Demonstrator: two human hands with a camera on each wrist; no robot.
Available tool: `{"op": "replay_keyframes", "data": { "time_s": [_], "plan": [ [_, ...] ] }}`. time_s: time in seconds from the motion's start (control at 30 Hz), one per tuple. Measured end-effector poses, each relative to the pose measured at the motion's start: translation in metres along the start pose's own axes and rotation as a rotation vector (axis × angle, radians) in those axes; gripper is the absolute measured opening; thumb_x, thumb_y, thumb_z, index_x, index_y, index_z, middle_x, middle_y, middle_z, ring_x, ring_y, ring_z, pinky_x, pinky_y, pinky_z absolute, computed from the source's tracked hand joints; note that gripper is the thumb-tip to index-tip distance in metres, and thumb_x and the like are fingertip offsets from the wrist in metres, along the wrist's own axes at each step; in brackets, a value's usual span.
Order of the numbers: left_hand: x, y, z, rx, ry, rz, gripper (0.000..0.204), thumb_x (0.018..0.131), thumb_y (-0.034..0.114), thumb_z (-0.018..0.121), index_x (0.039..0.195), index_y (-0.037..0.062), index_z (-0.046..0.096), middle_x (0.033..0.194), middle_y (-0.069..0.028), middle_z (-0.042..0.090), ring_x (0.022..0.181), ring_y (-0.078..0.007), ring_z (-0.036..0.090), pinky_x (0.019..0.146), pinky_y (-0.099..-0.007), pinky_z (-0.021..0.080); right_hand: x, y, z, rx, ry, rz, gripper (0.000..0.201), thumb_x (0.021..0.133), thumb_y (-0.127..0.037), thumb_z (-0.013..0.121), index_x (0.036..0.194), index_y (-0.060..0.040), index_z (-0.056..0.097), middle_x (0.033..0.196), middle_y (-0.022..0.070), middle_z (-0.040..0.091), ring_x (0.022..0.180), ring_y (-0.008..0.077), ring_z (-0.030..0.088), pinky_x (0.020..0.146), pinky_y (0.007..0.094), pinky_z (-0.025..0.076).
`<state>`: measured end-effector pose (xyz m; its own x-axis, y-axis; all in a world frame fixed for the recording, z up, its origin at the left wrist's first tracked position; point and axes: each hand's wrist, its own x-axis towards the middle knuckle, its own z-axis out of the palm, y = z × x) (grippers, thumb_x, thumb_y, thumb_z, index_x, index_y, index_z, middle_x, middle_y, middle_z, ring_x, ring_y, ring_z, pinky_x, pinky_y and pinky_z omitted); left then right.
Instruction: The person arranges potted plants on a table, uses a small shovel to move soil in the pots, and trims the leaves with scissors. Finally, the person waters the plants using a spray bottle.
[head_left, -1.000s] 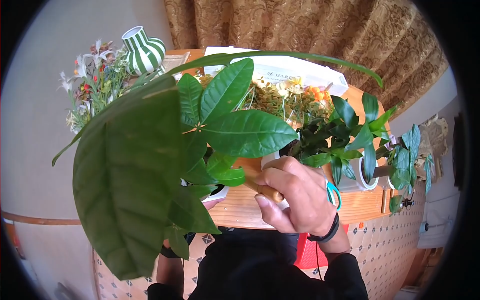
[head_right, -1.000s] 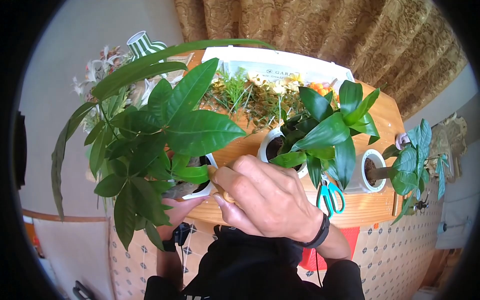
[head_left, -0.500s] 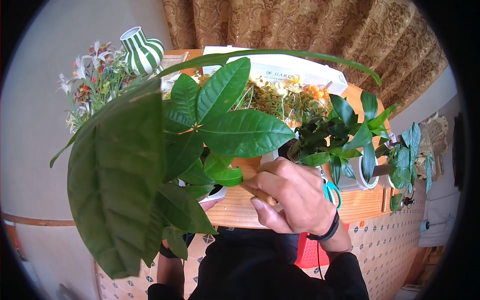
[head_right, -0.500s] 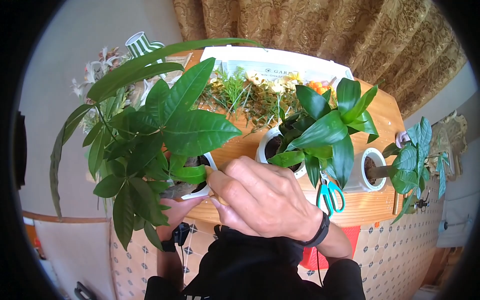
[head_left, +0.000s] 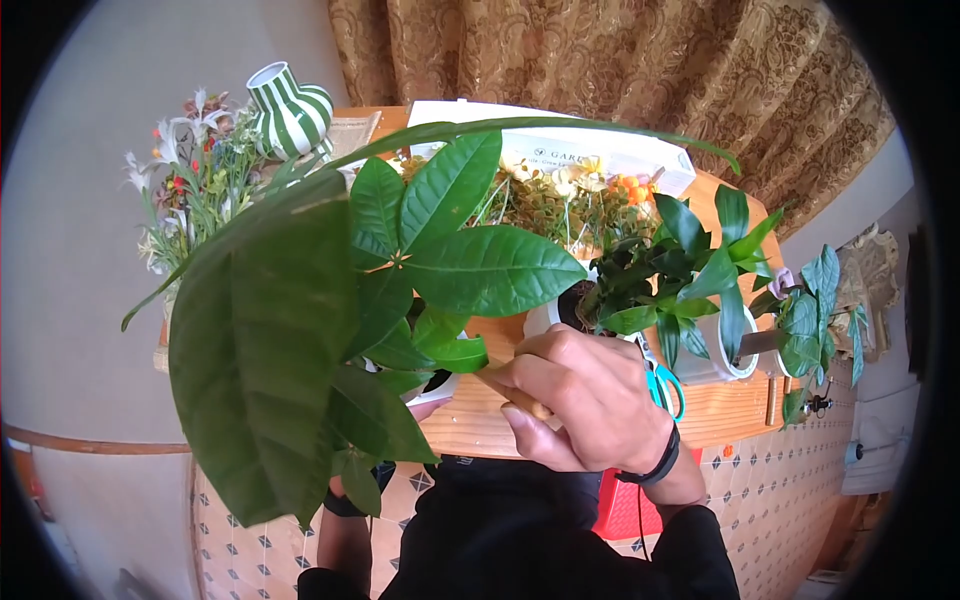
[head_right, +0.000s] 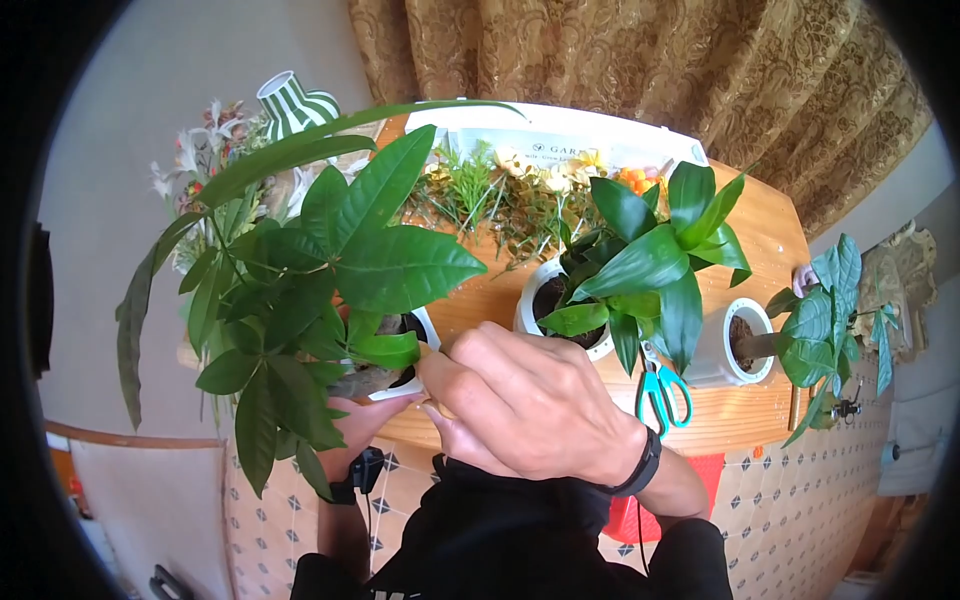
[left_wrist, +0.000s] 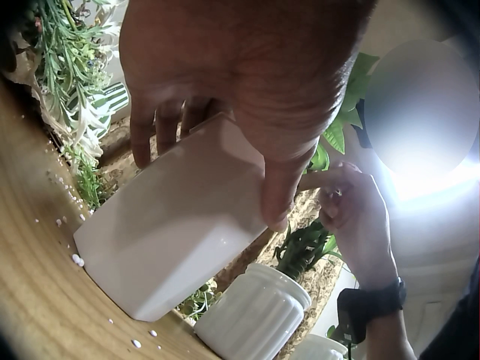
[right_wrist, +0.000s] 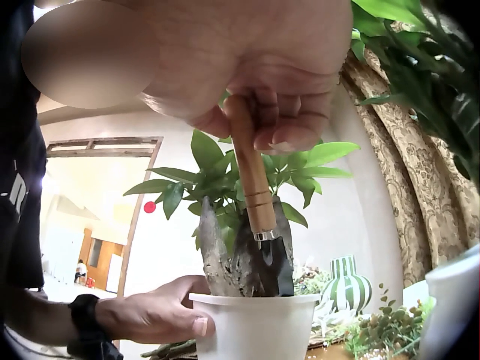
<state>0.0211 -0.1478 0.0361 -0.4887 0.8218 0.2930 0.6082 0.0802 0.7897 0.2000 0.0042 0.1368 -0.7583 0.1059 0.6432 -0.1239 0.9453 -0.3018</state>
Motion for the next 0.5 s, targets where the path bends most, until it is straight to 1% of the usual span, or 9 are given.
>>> {"op": "replay_keyframes", "data": {
  "time_s": [0.03,0.07,0.13,0.2,0.23,0.3,0.33,0.47,0.5],
  "plan": [
    [0.002,0.007,0.000,0.001,0.001,0.002,0.053,0.070,0.017,0.093,0.116,0.0036,0.069,0.112,-0.0057,0.072,0.099,-0.0146,0.069,0.085,-0.0317,0.056,0.000,-0.001,-0.001,-0.009,0.006,-0.006,0.034,0.076,-0.010,0.074,0.106,-0.0011,0.061,0.087,0.0113,0.064,0.065,0.0252,0.064,0.050,0.0344,0.050],
    [0.004,0.019,-0.001,-0.289,-0.002,-0.220,0.054,0.070,0.017,0.093,0.116,0.0038,0.069,0.112,-0.0063,0.072,0.099,-0.0147,0.068,0.086,-0.0319,0.056,0.002,-0.002,-0.002,-0.010,0.008,-0.007,0.034,0.076,-0.010,0.074,0.106,-0.0011,0.061,0.087,0.0113,0.064,0.065,0.0252,0.064,0.050,0.0344,0.050],
    [0.005,0.025,-0.004,-0.577,-0.002,-0.434,0.055,0.069,0.017,0.094,0.116,0.0041,0.069,0.112,-0.0069,0.072,0.099,-0.0148,0.068,0.087,-0.0320,0.056,0.005,-0.003,-0.002,-0.049,0.027,-0.045,0.034,0.076,-0.011,0.074,0.105,-0.0013,0.060,0.087,0.0106,0.063,0.062,0.0244,0.062,0.050,0.0346,0.049],
    [0.003,0.026,-0.005,-0.639,-0.008,-0.491,0.055,0.069,0.017,0.094,0.117,0.0040,0.069,0.112,-0.0070,0.072,0.099,-0.0150,0.068,0.087,-0.0320,0.056,0.008,-0.003,0.002,-0.054,0.025,-0.057,0.034,0.076,-0.011,0.074,0.105,-0.0015,0.060,0.086,0.0100,0.062,0.061,0.0240,0.061,0.049,0.0346,0.049],
    [0.002,0.025,-0.005,-0.578,-0.018,-0.444,0.056,0.069,0.017,0.094,0.117,0.0040,0.068,0.112,-0.0071,0.072,0.099,-0.0151,0.068,0.087,-0.0321,0.056,0.009,-0.003,0.003,-0.056,0.021,-0.065,0.034,0.076,-0.011,0.075,0.105,-0.0018,0.059,0.085,0.0093,0.061,0.060,0.0236,0.061,0.048,0.0346,0.048],
    [0.002,0.022,-0.006,-0.350,-0.033,-0.270,0.057,0.069,0.017,0.094,0.117,0.0040,0.068,0.113,-0.0072,0.071,0.100,-0.0153,0.068,0.087,-0.0322,0.056,0.013,-0.006,0.002,-0.067,0.010,-0.070,0.035,0.076,-0.011,0.075,0.106,-0.0020,0.059,0.085,0.0088,0.061,0.060,0.0235,0.060,0.048,0.0347,0.047],
    [0.000,0.021,-0.007,-0.294,-0.028,-0.218,0.057,0.069,0.017,0.094,0.118,0.0040,0.068,0.113,-0.0072,0.071,0.100,-0.0155,0.068,0.087,-0.0322,0.056,0.015,-0.007,0.002,-0.077,-0.003,-0.070,0.035,0.077,-0.011,0.075,0.106,-0.0023,0.058,0.084,0.0083,0.060,0.060,0.0234,0.060,0.048,0.0348,0.047],
    [0.002,0.019,-0.009,-0.231,-0.004,-0.155,0.059,0.069,0.016,0.094,0.119,0.0039,0.067,0.113,-0.0074,0.071,0.100,-0.0159,0.068,0.087,-0.0323,0.056,0.013,-0.006,0.004,-0.034,-0.004,-0.047,0.035,0.078,-0.010,0.074,0.108,-0.0021,0.058,0.085,0.0081,0.061,0.061,0.0238,0.061,0.048,0.0348,0.047],
    [0.002,0.020,-0.010,-0.225,0.000,-0.150,0.059,0.068,0.016,0.094,0.119,0.0039,0.066,0.113,-0.0075,0.071,0.100,-0.0160,0.068,0.087,-0.0324,0.056,0.013,-0.006,0.005,-0.036,0.014,-0.033,0.032,0.077,-0.010,0.073,0.104,-0.0020,0.058,0.082,0.0075,0.055,0.060,0.0226,0.058,0.048,0.0346,0.046]
  ]
}}
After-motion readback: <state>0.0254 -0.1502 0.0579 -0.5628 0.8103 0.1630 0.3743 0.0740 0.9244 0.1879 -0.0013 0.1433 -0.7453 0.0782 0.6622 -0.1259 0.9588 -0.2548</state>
